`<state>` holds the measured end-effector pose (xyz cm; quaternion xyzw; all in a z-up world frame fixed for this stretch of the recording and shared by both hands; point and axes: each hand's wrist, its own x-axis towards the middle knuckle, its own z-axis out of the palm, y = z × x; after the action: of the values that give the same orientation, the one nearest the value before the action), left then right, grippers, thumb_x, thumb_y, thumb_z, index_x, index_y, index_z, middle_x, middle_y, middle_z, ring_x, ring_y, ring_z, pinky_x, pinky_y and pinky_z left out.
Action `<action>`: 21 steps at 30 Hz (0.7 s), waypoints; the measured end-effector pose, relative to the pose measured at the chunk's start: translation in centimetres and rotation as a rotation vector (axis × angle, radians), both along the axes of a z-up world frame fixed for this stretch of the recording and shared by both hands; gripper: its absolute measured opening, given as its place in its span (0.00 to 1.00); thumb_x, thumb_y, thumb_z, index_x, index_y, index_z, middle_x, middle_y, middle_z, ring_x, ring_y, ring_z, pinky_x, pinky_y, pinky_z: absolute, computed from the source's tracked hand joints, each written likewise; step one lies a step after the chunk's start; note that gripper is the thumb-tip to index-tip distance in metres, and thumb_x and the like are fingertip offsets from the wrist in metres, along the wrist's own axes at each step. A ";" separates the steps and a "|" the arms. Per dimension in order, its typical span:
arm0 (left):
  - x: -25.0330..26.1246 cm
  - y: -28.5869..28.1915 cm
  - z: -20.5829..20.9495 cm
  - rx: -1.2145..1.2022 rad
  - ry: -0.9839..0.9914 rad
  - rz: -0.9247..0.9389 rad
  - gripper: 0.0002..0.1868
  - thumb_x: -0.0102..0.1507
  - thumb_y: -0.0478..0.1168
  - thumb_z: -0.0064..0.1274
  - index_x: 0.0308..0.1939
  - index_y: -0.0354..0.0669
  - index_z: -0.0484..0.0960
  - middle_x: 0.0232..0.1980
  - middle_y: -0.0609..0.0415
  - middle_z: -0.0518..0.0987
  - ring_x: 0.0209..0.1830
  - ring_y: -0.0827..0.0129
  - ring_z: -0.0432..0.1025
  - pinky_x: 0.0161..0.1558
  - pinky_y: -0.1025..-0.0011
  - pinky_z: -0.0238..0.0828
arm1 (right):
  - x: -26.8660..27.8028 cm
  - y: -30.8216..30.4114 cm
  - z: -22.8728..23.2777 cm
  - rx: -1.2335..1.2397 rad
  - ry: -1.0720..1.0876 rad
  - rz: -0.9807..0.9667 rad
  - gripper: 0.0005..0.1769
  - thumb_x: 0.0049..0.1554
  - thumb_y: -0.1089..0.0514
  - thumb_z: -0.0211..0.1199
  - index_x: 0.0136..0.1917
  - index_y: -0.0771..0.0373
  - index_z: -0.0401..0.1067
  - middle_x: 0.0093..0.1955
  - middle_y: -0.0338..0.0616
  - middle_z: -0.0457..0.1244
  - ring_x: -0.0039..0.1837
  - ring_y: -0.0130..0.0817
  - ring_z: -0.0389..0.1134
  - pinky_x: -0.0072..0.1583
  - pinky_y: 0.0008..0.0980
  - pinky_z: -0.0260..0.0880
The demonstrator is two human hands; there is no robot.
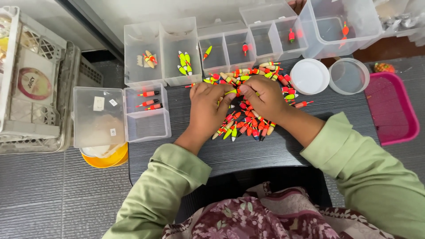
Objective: Sorting small, multi-colored fishing floats from a pile into different compartments of plastic storage organizers.
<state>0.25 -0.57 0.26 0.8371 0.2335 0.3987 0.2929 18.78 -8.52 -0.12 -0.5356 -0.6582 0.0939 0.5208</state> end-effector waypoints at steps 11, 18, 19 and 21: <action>-0.1 0.1 0.1 -0.051 0.016 -0.034 0.10 0.71 0.44 0.48 0.47 0.51 0.85 0.30 0.56 0.79 0.40 0.58 0.74 0.60 0.53 0.58 | -0.1 0.1 -0.2 0.034 -0.003 0.030 0.13 0.67 0.60 0.57 0.40 0.64 0.74 0.28 0.44 0.58 0.33 0.42 0.62 0.39 0.34 0.63; -0.1 0.2 0.1 0.014 0.014 -0.029 0.08 0.68 0.43 0.55 0.50 0.50 0.83 0.34 0.55 0.80 0.40 0.60 0.75 0.60 0.53 0.58 | -0.2 -0.1 0.5 0.008 -0.005 0.046 0.15 0.68 0.60 0.55 0.40 0.64 0.74 0.28 0.43 0.57 0.32 0.40 0.61 0.39 0.34 0.62; -0.1 0.1 0.2 0.015 0.014 -0.030 0.08 0.68 0.43 0.55 0.50 0.50 0.83 0.34 0.55 0.80 0.40 0.60 0.75 0.60 0.53 0.58 | -0.1 -0.1 0.5 0.010 -0.005 0.044 0.15 0.68 0.60 0.55 0.40 0.64 0.74 0.28 0.43 0.57 0.32 0.40 0.61 0.39 0.34 0.62; -0.1 0.0 0.5 -0.034 -0.015 -0.035 0.12 0.73 0.47 0.43 0.51 0.52 0.82 0.36 0.55 0.81 0.42 0.58 0.75 0.61 0.53 0.57 | 0.0 -0.1 0.5 0.022 -0.059 0.050 0.14 0.67 0.61 0.56 0.41 0.65 0.73 0.28 0.45 0.57 0.33 0.43 0.61 0.38 0.35 0.63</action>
<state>0.11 -0.55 0.78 0.8329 0.2235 0.3957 0.3158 18.80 -8.59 0.40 -0.5156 -0.6874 0.0841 0.5045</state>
